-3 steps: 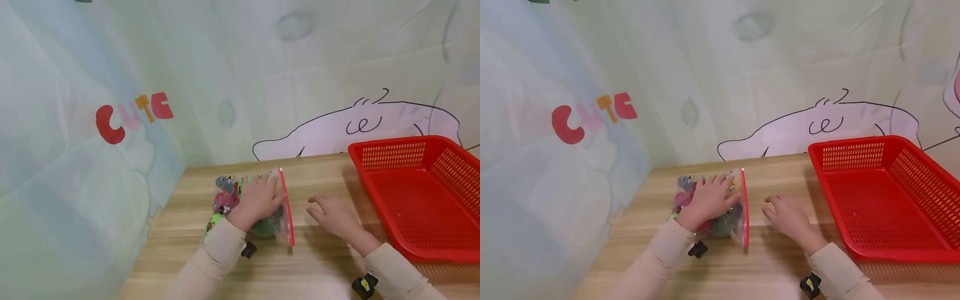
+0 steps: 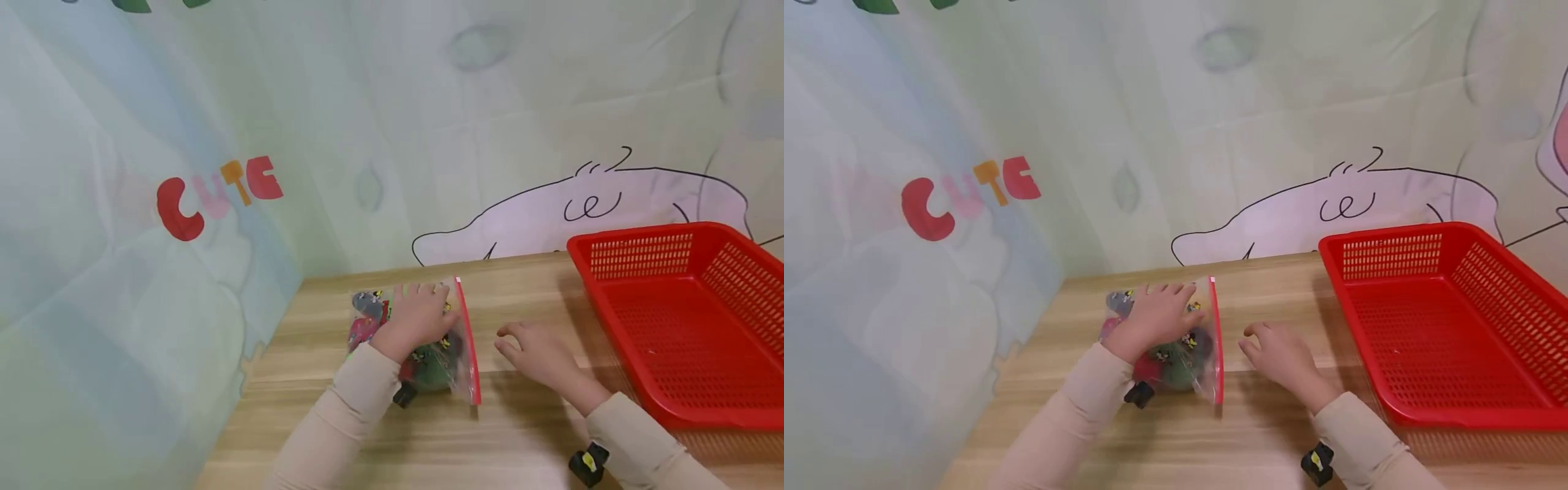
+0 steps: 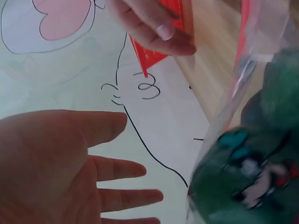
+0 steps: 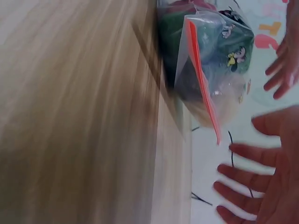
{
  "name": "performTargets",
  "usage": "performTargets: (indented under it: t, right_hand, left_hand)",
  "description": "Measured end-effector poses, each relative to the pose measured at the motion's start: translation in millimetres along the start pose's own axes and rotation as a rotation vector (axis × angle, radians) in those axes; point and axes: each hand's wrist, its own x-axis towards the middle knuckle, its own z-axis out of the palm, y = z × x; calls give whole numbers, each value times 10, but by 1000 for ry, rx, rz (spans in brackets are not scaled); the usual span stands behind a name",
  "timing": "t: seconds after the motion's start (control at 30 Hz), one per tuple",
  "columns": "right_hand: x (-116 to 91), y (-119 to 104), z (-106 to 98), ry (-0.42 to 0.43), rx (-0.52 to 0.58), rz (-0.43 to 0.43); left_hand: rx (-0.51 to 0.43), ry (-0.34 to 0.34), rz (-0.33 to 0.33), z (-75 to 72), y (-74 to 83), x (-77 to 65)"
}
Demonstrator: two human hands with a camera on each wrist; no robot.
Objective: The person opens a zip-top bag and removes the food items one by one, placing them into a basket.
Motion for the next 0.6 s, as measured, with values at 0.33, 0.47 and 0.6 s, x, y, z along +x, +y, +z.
performTargets:
  t: [0.33,0.47,0.6]
  right_hand:
    - [361,110,240,-154,181,161]
    - [589,96,287,-149,268,211]
    - [758,74,355,-119,341,229]
  left_hand:
    - [-181,-189,30,72,-282,421]
    - [-224,-218,48,9,-350,627]
    - [-248,-236,86,281,-530,1123]
